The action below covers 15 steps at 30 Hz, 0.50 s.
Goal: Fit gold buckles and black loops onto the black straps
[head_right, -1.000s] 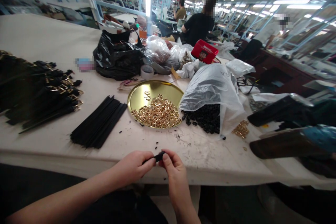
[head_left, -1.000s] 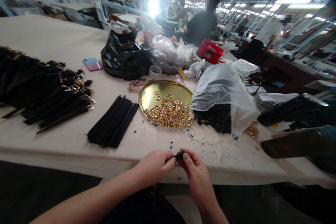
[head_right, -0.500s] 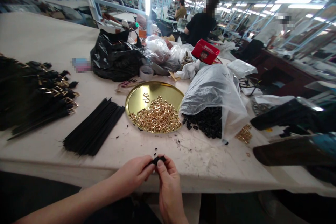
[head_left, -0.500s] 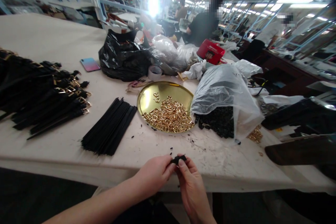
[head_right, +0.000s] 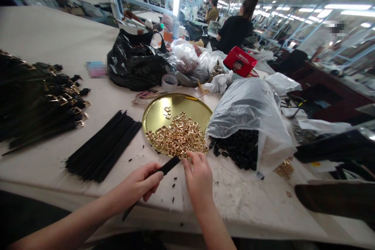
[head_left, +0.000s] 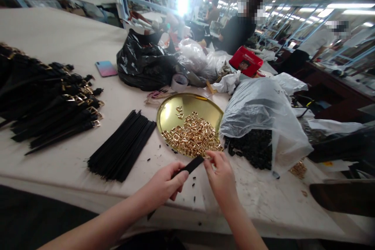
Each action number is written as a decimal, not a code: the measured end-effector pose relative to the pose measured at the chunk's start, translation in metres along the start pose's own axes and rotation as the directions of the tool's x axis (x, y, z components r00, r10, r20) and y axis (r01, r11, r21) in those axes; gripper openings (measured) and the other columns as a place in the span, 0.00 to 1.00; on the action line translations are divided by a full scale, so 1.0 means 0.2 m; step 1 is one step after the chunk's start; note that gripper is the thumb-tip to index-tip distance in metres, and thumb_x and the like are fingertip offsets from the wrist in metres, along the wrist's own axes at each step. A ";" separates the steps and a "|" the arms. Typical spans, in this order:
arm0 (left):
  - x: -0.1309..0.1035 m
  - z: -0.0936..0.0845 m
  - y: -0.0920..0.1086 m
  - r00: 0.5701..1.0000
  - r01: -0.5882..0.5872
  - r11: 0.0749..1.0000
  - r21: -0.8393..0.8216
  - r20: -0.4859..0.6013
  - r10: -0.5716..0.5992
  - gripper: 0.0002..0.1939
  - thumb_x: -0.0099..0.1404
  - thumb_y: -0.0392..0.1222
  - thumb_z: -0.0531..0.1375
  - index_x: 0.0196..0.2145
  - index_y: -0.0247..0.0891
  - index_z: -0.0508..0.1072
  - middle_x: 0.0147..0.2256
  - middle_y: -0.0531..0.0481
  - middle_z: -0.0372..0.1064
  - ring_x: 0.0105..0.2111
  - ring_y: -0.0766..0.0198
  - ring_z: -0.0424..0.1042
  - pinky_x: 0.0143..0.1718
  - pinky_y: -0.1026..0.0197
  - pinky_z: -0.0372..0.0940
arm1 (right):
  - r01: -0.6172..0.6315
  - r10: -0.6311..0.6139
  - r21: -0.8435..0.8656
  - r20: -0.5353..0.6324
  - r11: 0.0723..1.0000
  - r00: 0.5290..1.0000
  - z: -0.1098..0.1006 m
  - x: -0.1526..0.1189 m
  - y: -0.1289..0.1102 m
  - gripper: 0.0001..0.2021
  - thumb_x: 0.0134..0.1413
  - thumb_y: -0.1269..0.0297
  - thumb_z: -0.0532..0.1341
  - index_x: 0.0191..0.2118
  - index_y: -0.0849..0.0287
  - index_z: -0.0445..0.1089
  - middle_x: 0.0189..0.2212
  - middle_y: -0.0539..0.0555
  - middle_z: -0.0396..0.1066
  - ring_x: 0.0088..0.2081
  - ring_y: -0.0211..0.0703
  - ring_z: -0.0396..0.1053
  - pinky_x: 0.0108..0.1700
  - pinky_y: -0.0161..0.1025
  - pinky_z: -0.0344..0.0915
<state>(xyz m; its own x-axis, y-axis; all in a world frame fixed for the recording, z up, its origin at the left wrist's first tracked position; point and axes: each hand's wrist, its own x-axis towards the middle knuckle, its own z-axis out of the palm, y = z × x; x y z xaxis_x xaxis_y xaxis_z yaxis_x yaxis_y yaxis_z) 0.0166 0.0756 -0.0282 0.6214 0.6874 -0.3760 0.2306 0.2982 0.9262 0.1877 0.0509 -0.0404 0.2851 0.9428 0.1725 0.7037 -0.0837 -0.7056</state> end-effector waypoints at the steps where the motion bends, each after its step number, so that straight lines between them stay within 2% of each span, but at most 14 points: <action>1: 0.00 0.00 0.00 0.999 0.017 0.999 -0.039 -0.027 -0.018 0.12 0.60 0.49 0.50 0.32 0.36 0.61 0.20 0.58 0.58 0.15 0.73 0.57 0.16 0.70 0.54 | 0.048 -0.043 -0.135 0.036 0.990 0.998 0.00 0.06 0.01 0.08 0.50 0.66 0.57 0.37 0.59 0.69 0.36 0.58 0.67 0.39 0.49 0.63 0.41 0.43 0.58; 2: 0.01 0.00 0.00 0.998 0.027 0.997 -0.071 -0.053 -0.030 0.11 0.60 0.48 0.49 0.30 0.37 0.59 0.20 0.58 0.59 0.15 0.73 0.59 0.16 0.70 0.54 | 0.075 -0.060 -0.229 0.071 0.971 0.996 0.02 0.12 0.02 0.07 0.49 0.69 0.57 0.35 0.59 0.69 0.34 0.58 0.67 0.38 0.50 0.63 0.41 0.43 0.57; 4: 0.00 0.00 0.00 0.996 0.027 0.994 -0.108 -0.084 -0.036 0.10 0.59 0.47 0.49 0.28 0.37 0.57 0.21 0.57 0.61 0.15 0.72 0.60 0.17 0.69 0.55 | 0.089 -0.059 -0.305 0.107 0.948 0.993 0.04 0.19 0.03 0.06 0.47 0.74 0.56 0.30 0.60 0.69 0.31 0.59 0.67 0.35 0.49 0.64 0.38 0.43 0.57; 7: -0.03 0.01 0.00 0.993 0.005 0.996 -0.091 -0.118 -0.016 0.10 0.59 0.47 0.49 0.28 0.37 0.57 0.21 0.56 0.62 0.14 0.73 0.59 0.17 0.70 0.53 | 0.078 -0.059 -0.250 0.083 0.965 0.995 0.04 0.22 0.03 0.07 0.47 0.75 0.54 0.26 0.60 0.68 0.28 0.59 0.68 0.34 0.48 0.64 0.37 0.42 0.56; 10: -0.04 0.01 0.01 0.986 -0.048 0.999 -0.009 -0.159 0.046 0.10 0.58 0.46 0.52 0.30 0.36 0.59 0.21 0.57 0.61 0.15 0.74 0.58 0.17 0.70 0.53 | 0.059 -0.050 -0.147 0.064 0.987 0.997 -0.01 0.15 0.00 0.07 0.52 0.68 0.53 0.30 0.60 0.67 0.28 0.56 0.69 0.33 0.46 0.66 0.35 0.40 0.58; 11: -0.04 0.01 0.02 0.982 -0.075 0.997 0.018 -0.174 0.077 0.10 0.57 0.46 0.52 0.31 0.36 0.60 0.22 0.57 0.60 0.15 0.73 0.58 0.17 0.70 0.54 | 0.044 -0.037 -0.091 0.073 0.995 0.997 -0.04 0.11 -0.02 0.08 0.53 0.65 0.52 0.31 0.60 0.67 0.27 0.55 0.69 0.31 0.44 0.66 0.34 0.38 0.60; 13: -0.04 0.02 0.04 0.973 -0.128 0.990 0.059 -0.186 0.137 0.12 0.57 0.47 0.54 0.34 0.35 0.62 0.22 0.57 0.60 0.17 0.73 0.58 0.18 0.69 0.55 | -0.043 0.027 0.132 0.118 0.990 0.993 -0.07 0.01 -0.07 0.09 0.52 0.61 0.53 0.33 0.59 0.65 0.24 0.51 0.68 0.26 0.40 0.66 0.29 0.36 0.61; 15: -0.04 0.05 0.06 0.974 -0.150 0.985 0.082 -0.158 0.162 0.13 0.57 0.47 0.55 0.35 0.35 0.63 0.22 0.57 0.60 0.17 0.72 0.58 0.17 0.70 0.55 | -0.188 0.120 0.424 0.183 0.886 0.976 -0.09 -0.10 -0.12 0.08 0.49 0.60 0.55 0.32 0.59 0.64 0.22 0.48 0.66 0.23 0.37 0.63 0.26 0.34 0.60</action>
<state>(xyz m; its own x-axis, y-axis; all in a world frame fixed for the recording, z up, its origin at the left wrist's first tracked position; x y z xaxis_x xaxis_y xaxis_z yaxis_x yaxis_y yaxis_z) 0.0221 0.0658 -0.0143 0.5244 0.8223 -0.2209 0.1957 0.1361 0.9712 0.1768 0.0277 -0.0157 0.2433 0.9691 -0.0419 0.2936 -0.1147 -0.9490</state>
